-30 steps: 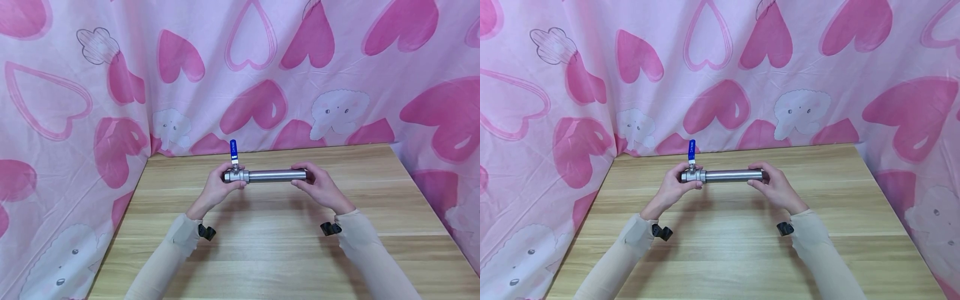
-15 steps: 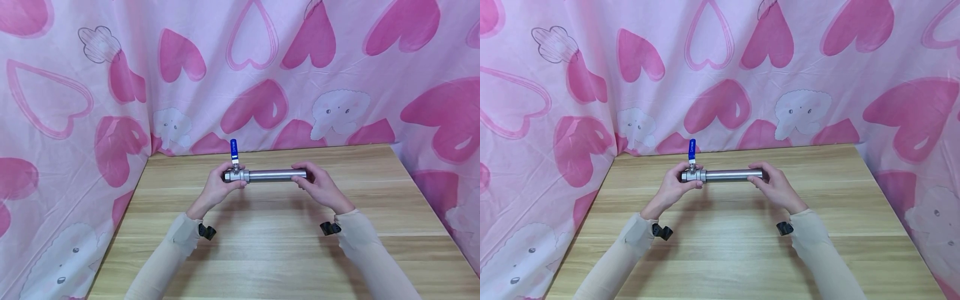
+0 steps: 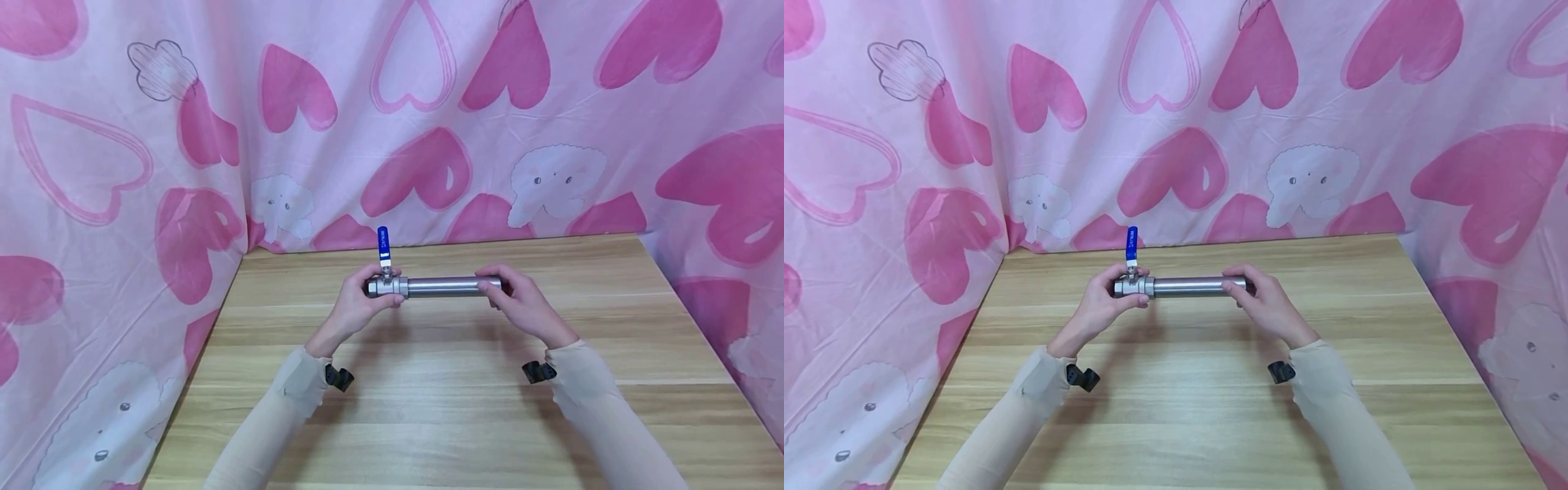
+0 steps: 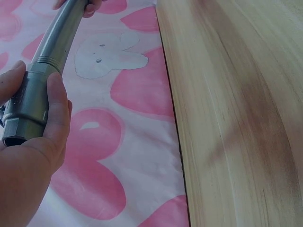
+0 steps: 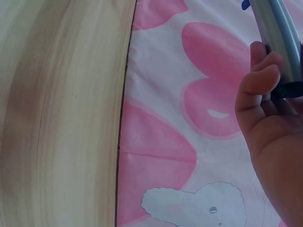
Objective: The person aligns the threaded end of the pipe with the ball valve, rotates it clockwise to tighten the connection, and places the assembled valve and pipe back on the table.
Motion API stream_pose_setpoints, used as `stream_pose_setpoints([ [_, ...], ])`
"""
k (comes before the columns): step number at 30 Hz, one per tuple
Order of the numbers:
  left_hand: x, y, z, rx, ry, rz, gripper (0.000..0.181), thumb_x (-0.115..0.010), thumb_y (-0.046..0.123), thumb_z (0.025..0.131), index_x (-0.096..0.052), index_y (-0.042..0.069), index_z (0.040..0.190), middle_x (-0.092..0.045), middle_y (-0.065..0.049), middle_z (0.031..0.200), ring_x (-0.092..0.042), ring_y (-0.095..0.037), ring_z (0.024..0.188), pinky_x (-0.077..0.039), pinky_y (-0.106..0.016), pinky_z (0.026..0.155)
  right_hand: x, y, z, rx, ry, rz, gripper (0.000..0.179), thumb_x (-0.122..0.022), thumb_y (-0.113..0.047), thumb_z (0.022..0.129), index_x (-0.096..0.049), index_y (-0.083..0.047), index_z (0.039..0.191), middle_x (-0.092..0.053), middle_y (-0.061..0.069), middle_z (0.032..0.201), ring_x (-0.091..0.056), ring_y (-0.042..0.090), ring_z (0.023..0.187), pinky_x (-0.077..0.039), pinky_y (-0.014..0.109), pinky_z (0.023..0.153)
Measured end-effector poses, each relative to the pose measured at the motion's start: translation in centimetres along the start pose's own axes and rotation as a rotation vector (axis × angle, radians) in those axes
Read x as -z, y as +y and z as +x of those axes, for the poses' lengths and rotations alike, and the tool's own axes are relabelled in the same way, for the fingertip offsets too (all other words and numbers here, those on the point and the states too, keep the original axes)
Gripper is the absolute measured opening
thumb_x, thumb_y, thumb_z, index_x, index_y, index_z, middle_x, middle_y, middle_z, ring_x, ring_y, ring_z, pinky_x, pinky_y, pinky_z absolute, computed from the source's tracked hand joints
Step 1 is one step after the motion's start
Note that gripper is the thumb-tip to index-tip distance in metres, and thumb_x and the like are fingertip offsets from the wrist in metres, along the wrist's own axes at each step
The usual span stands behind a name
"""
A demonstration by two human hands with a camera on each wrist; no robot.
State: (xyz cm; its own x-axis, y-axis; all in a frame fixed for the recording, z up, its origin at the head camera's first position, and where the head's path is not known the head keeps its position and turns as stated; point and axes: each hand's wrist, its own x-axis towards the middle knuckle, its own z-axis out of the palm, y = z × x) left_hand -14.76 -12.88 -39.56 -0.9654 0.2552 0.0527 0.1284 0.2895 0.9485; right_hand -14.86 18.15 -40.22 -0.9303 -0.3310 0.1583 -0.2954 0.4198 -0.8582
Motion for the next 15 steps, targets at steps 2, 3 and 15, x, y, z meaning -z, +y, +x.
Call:
stream_pose_setpoints([
  [2, 0.0, 0.0, 0.0, 0.001, -0.001, 0.001, 0.048, -0.08, 0.022, 0.079, -0.062, 0.017, 0.123, -0.061, -0.003, 0.122, -0.056, -0.025, 0.105, -0.05, -0.037, 0.088, 0.0, -0.8, -0.1, 0.0, 0.001, -0.011, 0.025, -0.056, -0.013, 0.098, -0.058, -0.002, 0.12, -0.055, 0.009, 0.081, -0.049, 0.011, 0.067, -0.043, 0.022, 0.055],
  [3, 0.0, 0.1, 0.0, 0.003, 0.0, 0.003, 0.047, -0.08, 0.022, 0.079, -0.062, 0.018, 0.122, -0.061, -0.003, 0.122, -0.056, -0.024, 0.105, -0.05, -0.036, 0.088, 0.0, -1.1, -0.2, -0.001, 0.002, -0.014, 0.025, -0.056, -0.012, 0.098, -0.058, -0.001, 0.12, -0.055, 0.009, 0.082, -0.048, 0.011, 0.067, -0.042, 0.022, 0.055],
  [15, -0.2, -0.2, 0.0, 0.025, -0.001, -0.048, 0.044, -0.078, 0.014, 0.08, -0.062, 0.016, 0.121, -0.058, -0.007, 0.122, -0.058, -0.026, 0.102, -0.059, -0.035, 0.076, -0.3, 0.6, 0.1, -0.02, -0.01, 0.046, 0.044, -0.075, -0.019, 0.084, -0.057, -0.013, 0.124, -0.061, 0.011, 0.115, -0.059, 0.023, 0.091, -0.053, 0.021, 0.073],
])
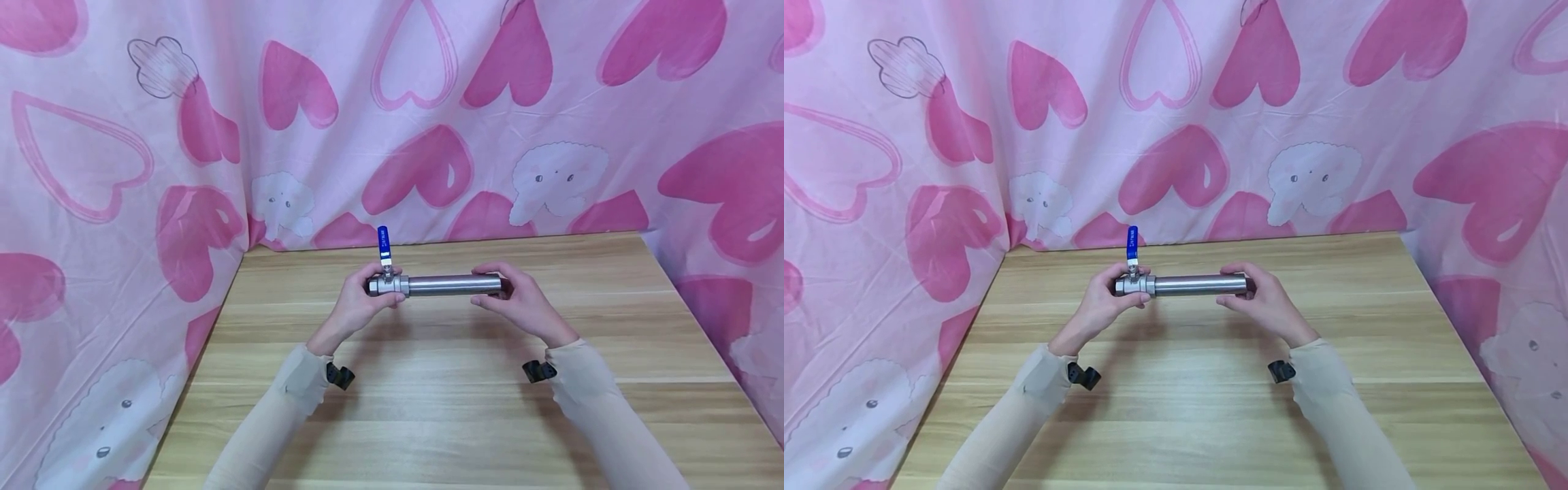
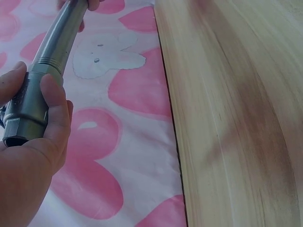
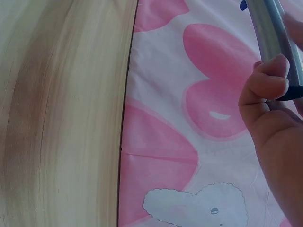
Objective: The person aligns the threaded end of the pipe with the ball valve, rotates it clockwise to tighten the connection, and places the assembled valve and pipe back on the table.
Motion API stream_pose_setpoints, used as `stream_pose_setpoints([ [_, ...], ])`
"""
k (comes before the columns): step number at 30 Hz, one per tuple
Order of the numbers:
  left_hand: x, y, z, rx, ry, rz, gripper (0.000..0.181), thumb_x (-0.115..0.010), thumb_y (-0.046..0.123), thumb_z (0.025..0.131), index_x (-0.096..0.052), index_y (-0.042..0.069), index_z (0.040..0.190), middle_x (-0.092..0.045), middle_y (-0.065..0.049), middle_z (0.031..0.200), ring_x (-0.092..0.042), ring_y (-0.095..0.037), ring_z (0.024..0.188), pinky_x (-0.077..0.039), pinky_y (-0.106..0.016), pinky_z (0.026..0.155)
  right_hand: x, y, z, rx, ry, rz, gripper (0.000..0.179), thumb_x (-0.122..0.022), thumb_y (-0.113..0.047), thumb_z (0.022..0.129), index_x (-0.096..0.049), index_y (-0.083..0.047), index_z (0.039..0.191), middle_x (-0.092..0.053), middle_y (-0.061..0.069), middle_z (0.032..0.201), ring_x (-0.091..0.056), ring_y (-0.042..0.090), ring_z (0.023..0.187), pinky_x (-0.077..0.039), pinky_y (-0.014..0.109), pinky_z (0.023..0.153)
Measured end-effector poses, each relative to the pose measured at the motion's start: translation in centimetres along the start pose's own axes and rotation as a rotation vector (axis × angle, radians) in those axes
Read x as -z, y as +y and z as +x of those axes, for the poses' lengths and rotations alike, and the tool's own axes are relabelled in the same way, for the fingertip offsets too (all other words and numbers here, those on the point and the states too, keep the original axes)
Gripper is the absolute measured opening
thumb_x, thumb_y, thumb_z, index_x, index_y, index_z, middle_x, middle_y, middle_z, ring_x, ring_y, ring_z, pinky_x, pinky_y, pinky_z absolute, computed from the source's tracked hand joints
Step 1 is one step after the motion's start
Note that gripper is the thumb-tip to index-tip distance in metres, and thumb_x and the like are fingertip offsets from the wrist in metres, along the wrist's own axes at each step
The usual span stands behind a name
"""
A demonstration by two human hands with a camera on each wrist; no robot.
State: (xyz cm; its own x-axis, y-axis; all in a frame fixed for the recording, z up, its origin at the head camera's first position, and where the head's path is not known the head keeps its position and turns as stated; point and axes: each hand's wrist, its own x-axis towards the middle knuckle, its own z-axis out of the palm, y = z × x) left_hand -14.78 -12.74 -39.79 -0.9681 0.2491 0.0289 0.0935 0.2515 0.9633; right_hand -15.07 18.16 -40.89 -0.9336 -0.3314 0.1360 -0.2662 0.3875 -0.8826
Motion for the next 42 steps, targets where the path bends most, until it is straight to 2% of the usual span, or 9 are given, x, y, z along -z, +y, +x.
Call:
stream_pose_setpoints([
  [4, -0.04, -0.06, -0.01, -0.001, -0.002, -0.016, 0.043, -0.078, 0.012, 0.081, -0.062, 0.015, 0.121, -0.059, -0.008, 0.123, -0.059, -0.026, 0.101, -0.059, -0.035, 0.074, -0.06, 0.09, 0.01, 0.027, -0.006, 0.006, 0.045, -0.075, -0.009, 0.083, -0.055, -0.011, 0.124, -0.06, 0.013, 0.118, -0.059, 0.024, 0.094, -0.053, 0.02, 0.077],
  [11, 0.01, -0.07, -0.05, 0.001, -0.004, -0.027, 0.042, -0.077, 0.011, 0.081, -0.062, 0.015, 0.12, -0.059, -0.007, 0.124, -0.059, -0.026, 0.101, -0.059, -0.035, 0.075, -0.21, 0.22, 0.04, 0.069, 0.011, 0.007, 0.043, -0.074, -0.004, 0.083, -0.056, -0.01, 0.123, -0.06, 0.013, 0.117, -0.06, 0.022, 0.093, -0.054, 0.021, 0.077],
  [25, 0.03, 0.01, -0.11, 0.017, -0.007, -0.014, 0.043, -0.078, 0.013, 0.081, -0.062, 0.014, 0.121, -0.058, -0.006, 0.123, -0.059, -0.026, 0.102, -0.059, -0.035, 0.077, -0.08, 0.12, -0.12, 0.016, 0.01, 0.001, 0.046, -0.075, -0.009, 0.083, -0.056, -0.014, 0.124, -0.059, 0.011, 0.115, -0.059, 0.025, 0.089, -0.055, 0.024, 0.067],
  [32, 0.06, 0.03, -0.07, 0.025, -0.004, -0.012, 0.044, -0.079, 0.014, 0.08, -0.062, 0.014, 0.121, -0.059, -0.006, 0.123, -0.058, -0.026, 0.102, -0.058, -0.036, 0.077, -0.06, 0.07, -0.06, 0.035, 0.016, -0.023, 0.045, -0.075, -0.012, 0.083, -0.056, -0.012, 0.125, -0.061, 0.01, 0.115, -0.059, 0.022, 0.092, -0.055, 0.023, 0.072],
  [42, 0.1, 0.01, -0.11, 0.025, -0.003, 0.001, 0.042, -0.079, 0.016, 0.08, -0.063, 0.018, 0.119, -0.06, -0.004, 0.123, -0.058, -0.026, 0.102, -0.058, -0.035, 0.078, -0.12, 0.24, -0.06, 0.025, 0.011, -0.011, 0.046, -0.073, -0.018, 0.087, -0.055, -0.011, 0.128, -0.059, 0.013, 0.119, -0.058, 0.022, 0.091, -0.055, 0.022, 0.069],
])
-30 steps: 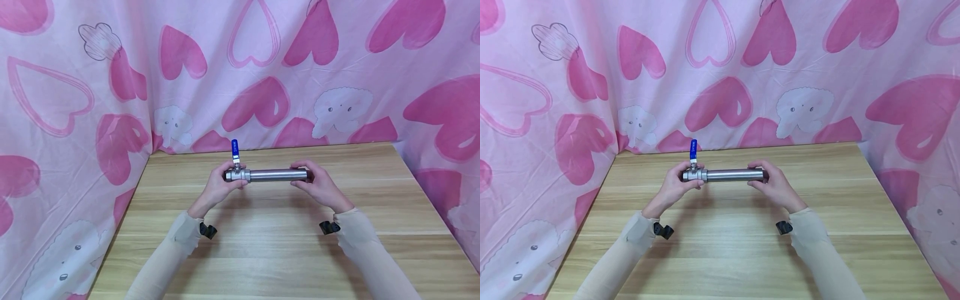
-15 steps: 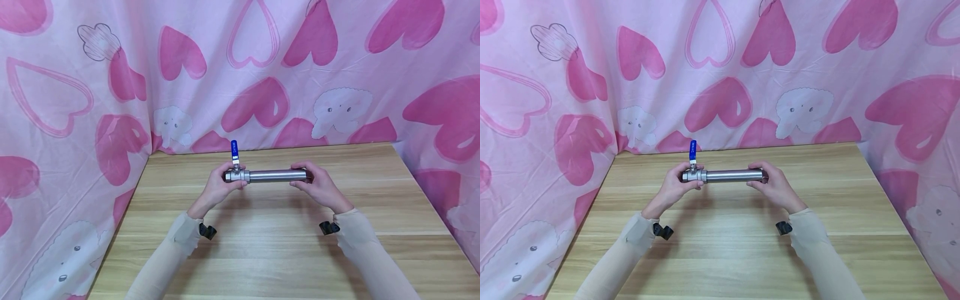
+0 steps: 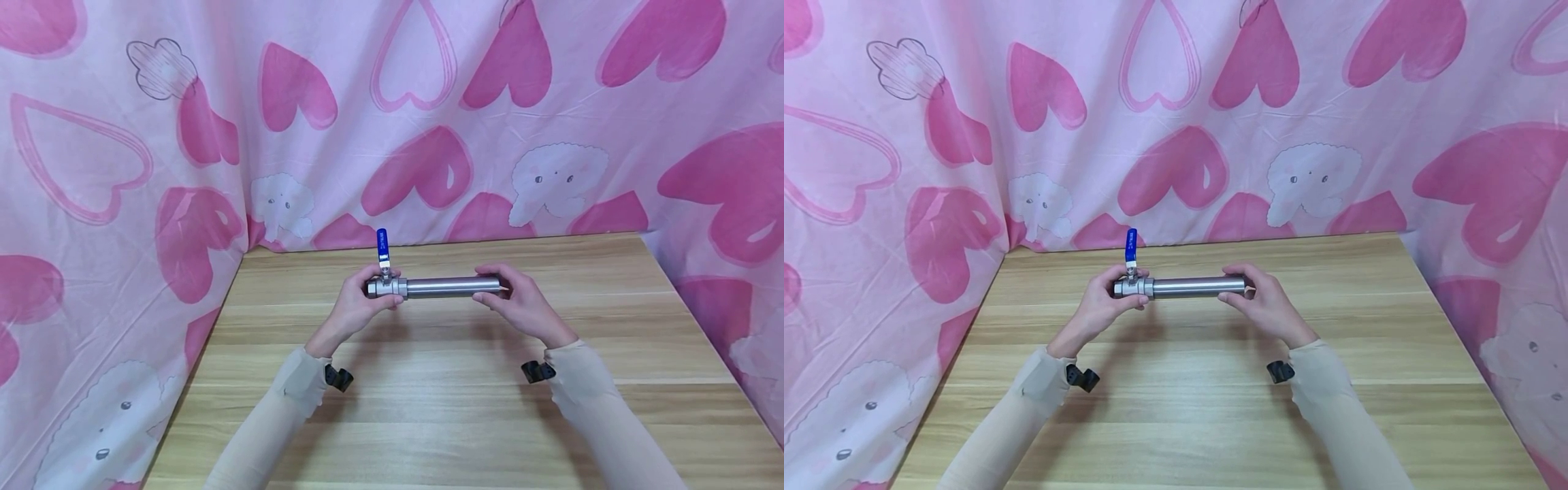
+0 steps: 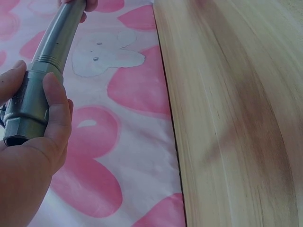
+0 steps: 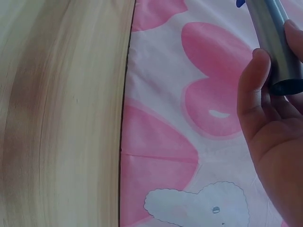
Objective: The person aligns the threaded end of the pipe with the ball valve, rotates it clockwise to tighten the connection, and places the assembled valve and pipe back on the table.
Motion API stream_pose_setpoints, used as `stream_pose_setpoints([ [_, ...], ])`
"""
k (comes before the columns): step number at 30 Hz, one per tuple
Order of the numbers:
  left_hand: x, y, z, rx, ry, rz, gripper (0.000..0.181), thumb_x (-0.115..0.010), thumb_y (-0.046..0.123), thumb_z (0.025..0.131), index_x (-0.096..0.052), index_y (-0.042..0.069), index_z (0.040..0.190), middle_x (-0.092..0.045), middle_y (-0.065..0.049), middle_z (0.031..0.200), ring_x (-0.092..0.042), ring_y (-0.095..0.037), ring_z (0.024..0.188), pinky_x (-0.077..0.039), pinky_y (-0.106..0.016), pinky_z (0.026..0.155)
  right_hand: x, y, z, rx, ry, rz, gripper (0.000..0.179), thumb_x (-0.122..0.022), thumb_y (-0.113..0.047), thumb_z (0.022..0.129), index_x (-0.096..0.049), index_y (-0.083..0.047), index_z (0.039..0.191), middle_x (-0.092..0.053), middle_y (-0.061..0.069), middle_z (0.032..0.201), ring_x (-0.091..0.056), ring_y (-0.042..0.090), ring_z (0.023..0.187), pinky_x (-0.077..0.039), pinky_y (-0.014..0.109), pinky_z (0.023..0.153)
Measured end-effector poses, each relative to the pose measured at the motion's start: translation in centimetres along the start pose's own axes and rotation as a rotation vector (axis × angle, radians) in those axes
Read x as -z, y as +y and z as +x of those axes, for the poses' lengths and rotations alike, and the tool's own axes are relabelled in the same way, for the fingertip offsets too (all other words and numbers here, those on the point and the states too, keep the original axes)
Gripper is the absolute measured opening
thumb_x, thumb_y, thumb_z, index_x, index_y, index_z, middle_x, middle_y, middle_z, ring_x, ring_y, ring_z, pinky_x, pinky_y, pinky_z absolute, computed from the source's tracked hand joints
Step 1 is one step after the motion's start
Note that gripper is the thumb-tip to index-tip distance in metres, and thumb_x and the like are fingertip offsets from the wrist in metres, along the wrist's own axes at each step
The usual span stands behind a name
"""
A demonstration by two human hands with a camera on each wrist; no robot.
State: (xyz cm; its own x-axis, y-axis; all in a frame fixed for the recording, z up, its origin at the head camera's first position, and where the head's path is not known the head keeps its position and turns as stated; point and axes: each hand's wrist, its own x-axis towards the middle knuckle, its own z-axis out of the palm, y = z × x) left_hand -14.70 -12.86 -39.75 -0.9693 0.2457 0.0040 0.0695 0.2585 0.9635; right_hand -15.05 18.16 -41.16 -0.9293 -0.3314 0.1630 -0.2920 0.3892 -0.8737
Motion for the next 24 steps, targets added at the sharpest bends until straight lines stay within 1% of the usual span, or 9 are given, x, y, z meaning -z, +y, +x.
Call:
stream_pose_setpoints([
  [7, -0.01, 0.11, 0.03, -0.009, 0.007, 0.026, 0.041, -0.079, 0.017, 0.08, -0.063, 0.019, 0.118, -0.061, -0.002, 0.125, -0.057, -0.024, 0.103, -0.056, -0.034, 0.082, 0.13, 0.08, 0.08, -0.019, -0.002, 0.002, 0.04, -0.068, -0.024, 0.09, -0.057, -0.012, 0.127, -0.06, 0.01, 0.115, -0.058, 0.019, 0.088, -0.053, 0.022, 0.067],
  [14, -0.13, 0.06, 0.04, -0.018, -0.005, 0.016, 0.043, -0.079, 0.017, 0.08, -0.062, 0.017, 0.12, -0.06, -0.005, 0.122, -0.058, -0.025, 0.101, -0.058, -0.035, 0.079, 0.05, 0.09, 0.16, -0.011, 0.009, -0.007, 0.033, -0.067, -0.022, 0.091, -0.06, -0.011, 0.121, -0.064, 0.011, 0.11, -0.058, 0.015, 0.086, -0.051, 0.019, 0.069],
  [17, -0.13, 0.0, 0.04, -0.015, -0.003, 0.021, 0.043, -0.079, 0.017, 0.08, -0.063, 0.018, 0.119, -0.06, -0.004, 0.122, -0.058, -0.025, 0.102, -0.057, -0.035, 0.08, -0.02, 0.06, 0.19, -0.016, 0.011, -0.019, 0.033, -0.067, -0.019, 0.091, -0.06, -0.009, 0.121, -0.064, 0.012, 0.109, -0.056, 0.014, 0.084, -0.049, 0.019, 0.068],
  [21, -0.1, -0.1, 0.09, -0.009, 0.005, 0.036, 0.043, -0.08, 0.02, 0.079, -0.063, 0.02, 0.119, -0.061, -0.003, 0.122, -0.057, -0.024, 0.103, -0.054, -0.035, 0.084, -0.02, -0.1, 0.18, -0.025, 0.002, -0.016, 0.034, -0.067, -0.021, 0.092, -0.059, -0.01, 0.123, -0.064, 0.011, 0.109, -0.055, 0.016, 0.085, -0.048, 0.02, 0.068],
  [24, -0.1, -0.12, 0.13, -0.004, 0.009, 0.045, 0.043, -0.08, 0.021, 0.079, -0.064, 0.022, 0.119, -0.06, -0.002, 0.122, -0.056, -0.024, 0.103, -0.053, -0.035, 0.085, 0.0, -0.07, 0.19, -0.015, -0.001, -0.002, 0.035, -0.067, -0.024, 0.092, -0.059, -0.011, 0.123, -0.064, 0.011, 0.111, -0.057, 0.017, 0.087, -0.05, 0.02, 0.07],
])
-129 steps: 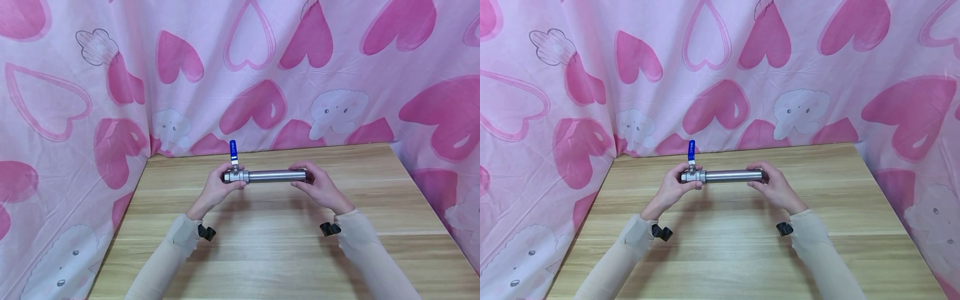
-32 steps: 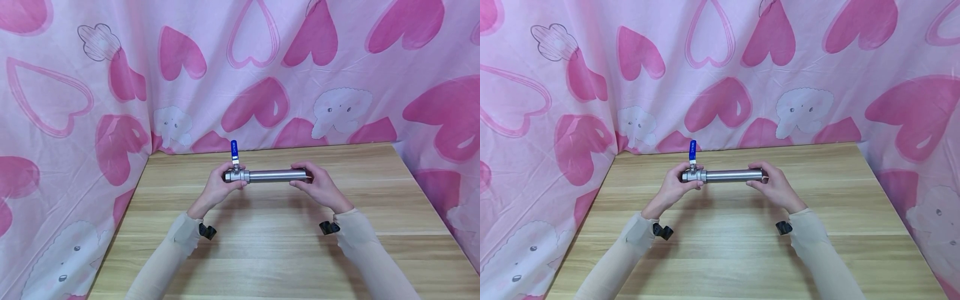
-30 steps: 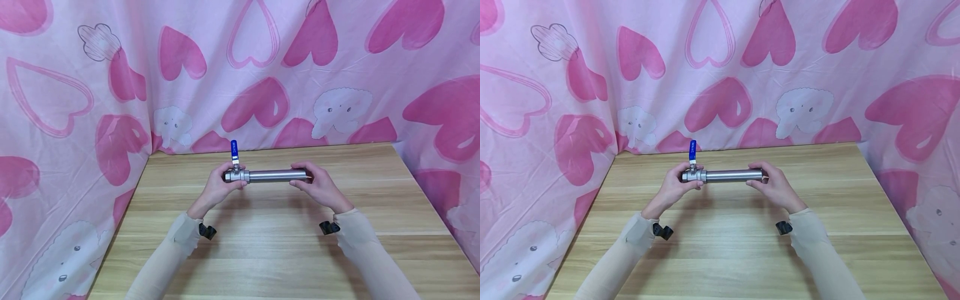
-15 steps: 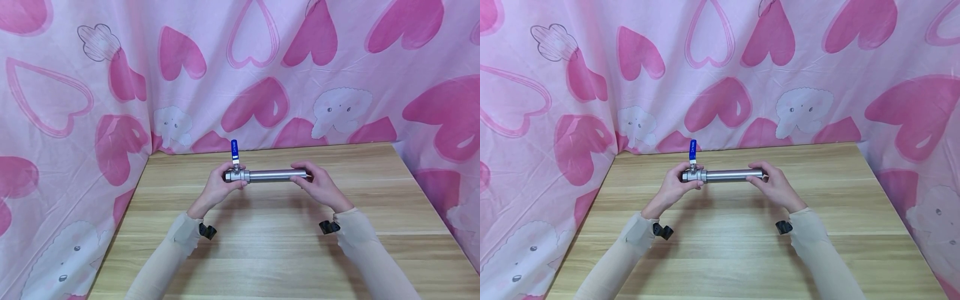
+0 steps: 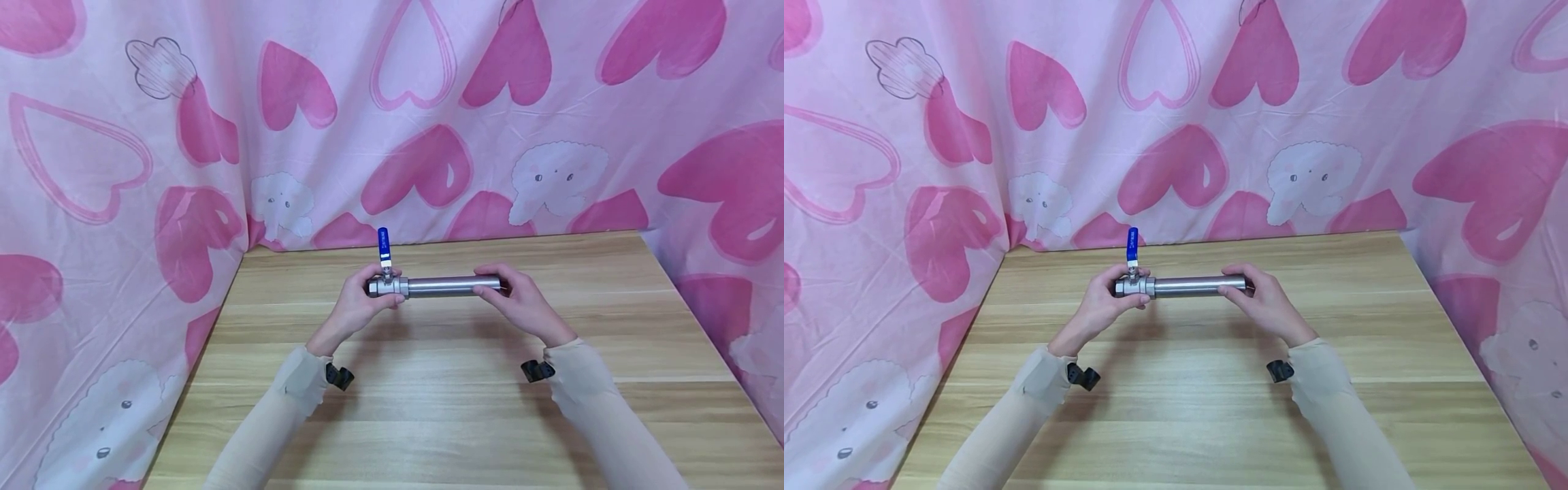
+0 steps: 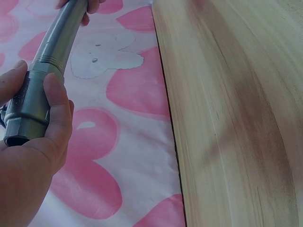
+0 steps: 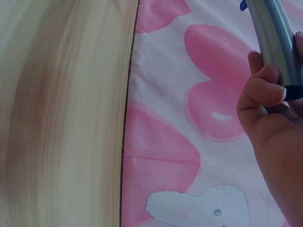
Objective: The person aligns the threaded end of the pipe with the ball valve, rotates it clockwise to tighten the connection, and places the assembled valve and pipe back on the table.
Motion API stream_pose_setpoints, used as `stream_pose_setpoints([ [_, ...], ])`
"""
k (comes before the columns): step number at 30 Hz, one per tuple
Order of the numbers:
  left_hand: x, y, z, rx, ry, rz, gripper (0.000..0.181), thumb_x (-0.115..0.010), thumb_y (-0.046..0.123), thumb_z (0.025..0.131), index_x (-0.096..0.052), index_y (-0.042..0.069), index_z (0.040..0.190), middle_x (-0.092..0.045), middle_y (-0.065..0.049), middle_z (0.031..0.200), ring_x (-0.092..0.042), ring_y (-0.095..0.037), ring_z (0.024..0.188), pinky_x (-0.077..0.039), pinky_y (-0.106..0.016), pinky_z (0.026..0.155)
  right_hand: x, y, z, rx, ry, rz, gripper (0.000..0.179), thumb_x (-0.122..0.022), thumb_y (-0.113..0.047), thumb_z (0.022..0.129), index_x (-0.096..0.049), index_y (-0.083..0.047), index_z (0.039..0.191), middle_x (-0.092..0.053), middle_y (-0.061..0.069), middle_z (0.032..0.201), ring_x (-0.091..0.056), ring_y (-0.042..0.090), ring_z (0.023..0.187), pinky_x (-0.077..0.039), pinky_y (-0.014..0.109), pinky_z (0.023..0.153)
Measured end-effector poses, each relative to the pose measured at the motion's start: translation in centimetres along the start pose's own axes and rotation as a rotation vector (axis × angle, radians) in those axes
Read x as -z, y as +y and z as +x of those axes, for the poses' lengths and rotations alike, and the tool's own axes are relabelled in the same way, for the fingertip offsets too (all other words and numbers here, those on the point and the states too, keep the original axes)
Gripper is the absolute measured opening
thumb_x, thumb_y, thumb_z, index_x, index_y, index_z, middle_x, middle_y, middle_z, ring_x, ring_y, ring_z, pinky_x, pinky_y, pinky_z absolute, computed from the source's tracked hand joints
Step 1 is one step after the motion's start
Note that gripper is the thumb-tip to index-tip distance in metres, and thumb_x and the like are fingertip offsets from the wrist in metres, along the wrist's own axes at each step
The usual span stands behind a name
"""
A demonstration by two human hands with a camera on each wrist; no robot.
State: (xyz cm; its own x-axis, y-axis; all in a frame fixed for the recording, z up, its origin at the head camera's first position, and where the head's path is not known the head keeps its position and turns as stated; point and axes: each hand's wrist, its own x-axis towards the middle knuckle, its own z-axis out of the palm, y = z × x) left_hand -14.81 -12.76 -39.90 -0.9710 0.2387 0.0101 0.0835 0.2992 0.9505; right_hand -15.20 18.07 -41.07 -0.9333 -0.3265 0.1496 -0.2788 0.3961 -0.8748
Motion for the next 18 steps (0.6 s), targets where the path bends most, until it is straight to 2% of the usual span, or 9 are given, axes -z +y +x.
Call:
stream_pose_setpoints([
  [3, 0.03, 0.02, 0.01, -0.001, 0.003, 0.003, 0.043, -0.08, 0.02, 0.079, -0.064, 0.022, 0.119, -0.06, -0.001, 0.122, -0.056, -0.024, 0.104, -0.053, -0.035, 0.085, -0.03, 0.14, 0.06, 0.009, -0.004, 0.011, 0.039, -0.07, -0.022, 0.089, -0.058, -0.01, 0.124, -0.062, 0.012, 0.115, -0.059, 0.015, 0.091, -0.052, 0.019, 0.073],
  [7, 0.09, 0.01, 0.01, -0.005, 0.005, 0.004, 0.042, -0.08, 0.019, 0.079, -0.064, 0.021, 0.118, -0.061, -0.001, 0.124, -0.056, -0.024, 0.105, -0.053, -0.035, 0.086, -0.08, 0.22, 0.07, 0.022, -0.014, 0.041, 0.043, -0.074, -0.011, 0.085, -0.057, -0.009, 0.124, -0.06, 0.014, 0.118, -0.06, 0.015, 0.094, -0.054, 0.018, 0.077],
  [11, 0.15, -0.02, -0.02, -0.001, 0.008, 0.001, 0.042, -0.08, 0.019, 0.079, -0.063, 0.02, 0.118, -0.061, -0.001, 0.124, -0.056, -0.024, 0.105, -0.053, -0.035, 0.086, -0.17, 0.23, 0.07, 0.061, -0.024, 0.069, 0.041, -0.072, -0.001, 0.084, -0.056, -0.005, 0.121, -0.058, 0.016, 0.122, -0.06, 0.017, 0.095, -0.054, 0.018, 0.079],
  [18, 0.14, 0.02, -0.06, 0.008, 0.004, -0.015, 0.04, -0.079, 0.017, 0.08, -0.063, 0.018, 0.117, -0.062, 0.0, 0.126, -0.057, -0.024, 0.105, -0.054, -0.034, 0.085, -0.3, 0.29, 0.08, 0.088, -0.017, 0.052, 0.038, -0.071, -0.002, 0.086, -0.056, -0.007, 0.12, -0.058, 0.014, 0.123, -0.059, 0.014, 0.096, -0.053, 0.018, 0.079],
])
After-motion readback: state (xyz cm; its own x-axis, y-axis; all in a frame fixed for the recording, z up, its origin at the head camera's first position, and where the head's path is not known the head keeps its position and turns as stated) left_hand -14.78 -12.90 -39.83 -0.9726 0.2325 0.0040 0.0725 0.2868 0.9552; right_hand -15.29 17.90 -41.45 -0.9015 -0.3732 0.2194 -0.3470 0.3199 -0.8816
